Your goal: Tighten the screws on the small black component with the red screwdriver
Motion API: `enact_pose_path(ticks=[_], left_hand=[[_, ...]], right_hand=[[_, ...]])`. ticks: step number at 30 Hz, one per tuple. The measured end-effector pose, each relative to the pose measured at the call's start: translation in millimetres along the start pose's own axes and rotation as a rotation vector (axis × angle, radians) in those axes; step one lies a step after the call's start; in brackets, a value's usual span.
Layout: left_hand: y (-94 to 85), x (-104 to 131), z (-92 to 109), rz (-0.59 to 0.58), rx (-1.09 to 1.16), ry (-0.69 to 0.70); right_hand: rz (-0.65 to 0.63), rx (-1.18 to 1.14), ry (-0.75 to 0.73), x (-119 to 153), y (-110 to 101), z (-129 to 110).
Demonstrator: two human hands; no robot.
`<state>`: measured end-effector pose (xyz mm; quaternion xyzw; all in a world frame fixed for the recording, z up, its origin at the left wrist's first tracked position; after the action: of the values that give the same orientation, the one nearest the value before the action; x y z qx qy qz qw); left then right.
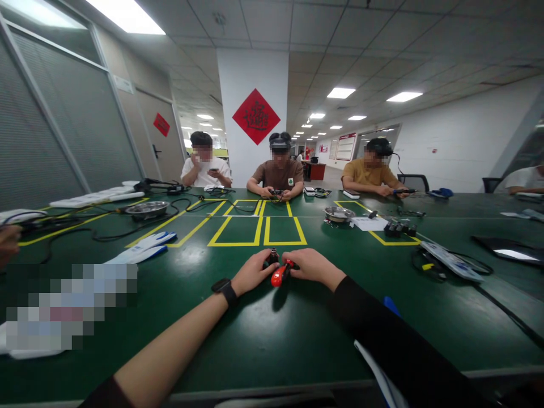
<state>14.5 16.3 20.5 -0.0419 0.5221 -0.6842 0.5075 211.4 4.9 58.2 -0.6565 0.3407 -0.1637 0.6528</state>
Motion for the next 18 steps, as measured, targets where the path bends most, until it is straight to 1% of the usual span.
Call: enact_pose_path(ticks=[2,4,6,8,11,15,18], left_hand=[[-0.1,0,0,-0.008,0.01,-0.009],[0.1,1,-1,-0.006,0.01,-0.02],[0.3,1,-1,0.004,0.009,-0.018],[0.2,1,0,0.014,0.012,-0.008],[0.3,1,1,0.035,0.016,-0.018],[1.0,0,0,0.035,0.034,-0.019],[0.7,0,1,0.018,0.067,-0.008]], right_hand=[[0.072,-0.054,0.039,2,-2,3],[0.173,-0.11,0.101,3,-4,4],[0.313,-0.183,0.141,4,-6,4],[0.482,-0.274,0.146,4,-5,3],[0.706,-0.44,0.169,3,1,1],[0.864,-0.756,0.192,-1,10,-3],[0.953,-0.906,0.171,-3,12,-10]])
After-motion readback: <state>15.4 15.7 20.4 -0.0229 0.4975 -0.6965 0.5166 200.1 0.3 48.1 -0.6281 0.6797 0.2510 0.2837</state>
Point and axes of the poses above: each hand's wrist, its own x-axis away from the middle knuckle, its own y-axis out of the palm, z = x × y, the point moved 1 cm from there along -x, towards the middle knuckle, and after that the axes turned 6 degrees about -x, right-handed, at the moved point
